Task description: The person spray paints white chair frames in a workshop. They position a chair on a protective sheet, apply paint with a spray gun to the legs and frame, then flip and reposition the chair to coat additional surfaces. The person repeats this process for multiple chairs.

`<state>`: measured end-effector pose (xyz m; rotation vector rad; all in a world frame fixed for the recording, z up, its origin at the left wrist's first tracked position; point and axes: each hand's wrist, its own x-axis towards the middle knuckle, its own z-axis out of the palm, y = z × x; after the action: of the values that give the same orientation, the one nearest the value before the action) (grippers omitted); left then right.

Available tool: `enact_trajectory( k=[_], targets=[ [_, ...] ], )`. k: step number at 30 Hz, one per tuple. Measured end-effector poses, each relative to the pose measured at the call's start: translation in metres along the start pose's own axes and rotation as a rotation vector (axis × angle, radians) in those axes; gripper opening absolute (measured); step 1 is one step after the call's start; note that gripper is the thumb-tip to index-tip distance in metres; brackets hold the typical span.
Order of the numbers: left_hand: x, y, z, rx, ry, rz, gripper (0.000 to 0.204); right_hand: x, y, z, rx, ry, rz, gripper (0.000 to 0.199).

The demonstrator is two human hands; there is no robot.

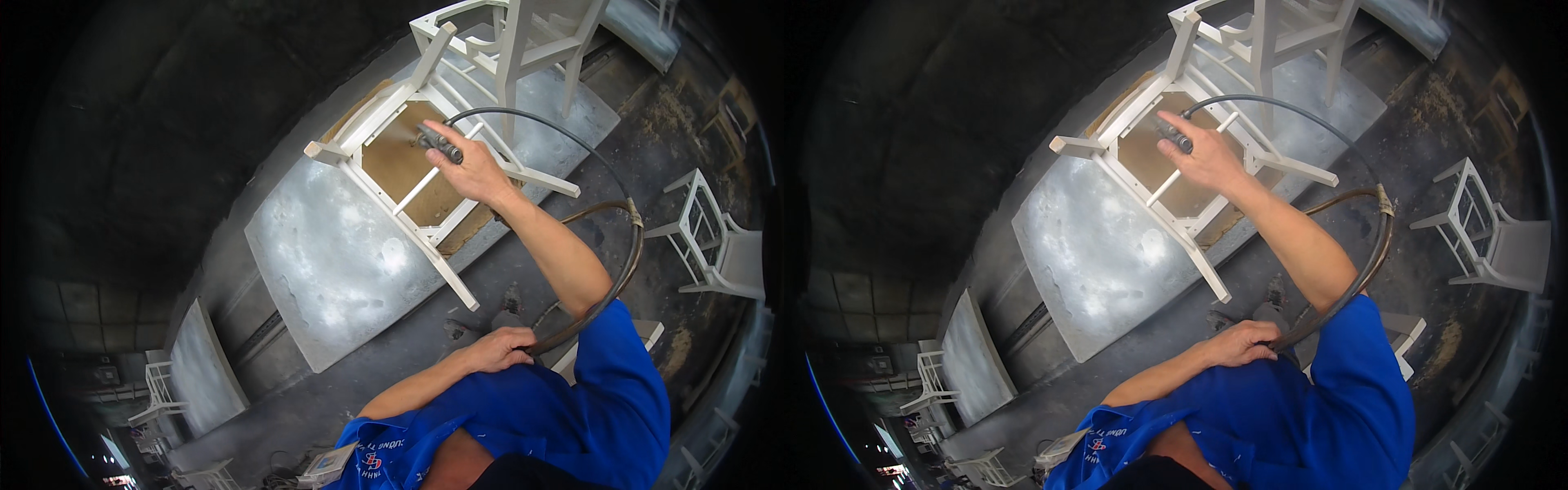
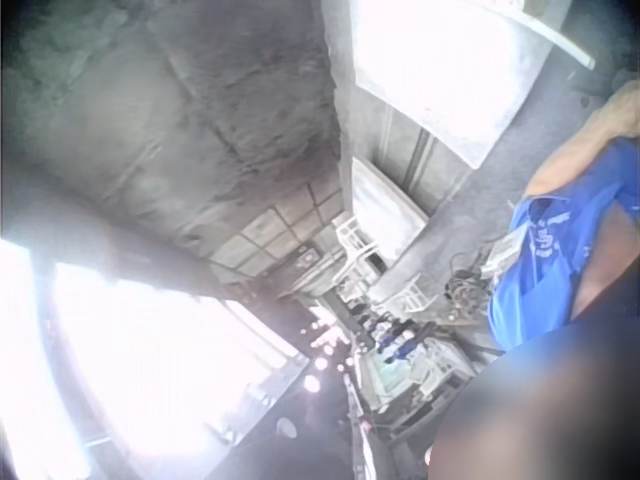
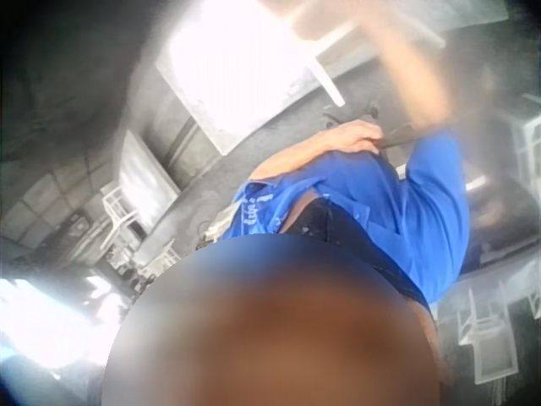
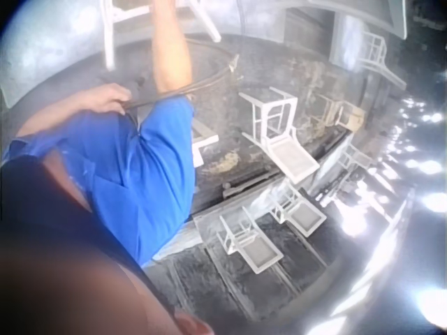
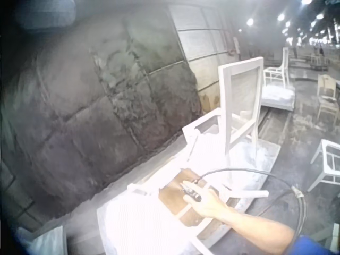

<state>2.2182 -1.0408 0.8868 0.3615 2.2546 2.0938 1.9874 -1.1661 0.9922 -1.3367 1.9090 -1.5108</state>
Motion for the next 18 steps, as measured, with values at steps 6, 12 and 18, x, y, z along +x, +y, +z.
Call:
enact_trajectory(
  k=[6, 12, 18],
  targets=[
    [0.002, 0.0, -0.003, -0.002, -0.091, -0.019, 0.022, -0.015, -0.014, 0.004, 0.113, -0.127, 0.071, 0.054],
    [0.039, -0.01, -0.011, 0.028, -0.129, -0.026, 0.018, -0.025, 0.011, -0.065, 0.103, -0.029, 0.045, 0.053],
    [0.12, -0.018, -0.003, -0.004, -0.278, -0.078, 0.021, -0.024, 0.039, -0.166, 0.29, 0.088, 0.301, 0.052]
  ],
)
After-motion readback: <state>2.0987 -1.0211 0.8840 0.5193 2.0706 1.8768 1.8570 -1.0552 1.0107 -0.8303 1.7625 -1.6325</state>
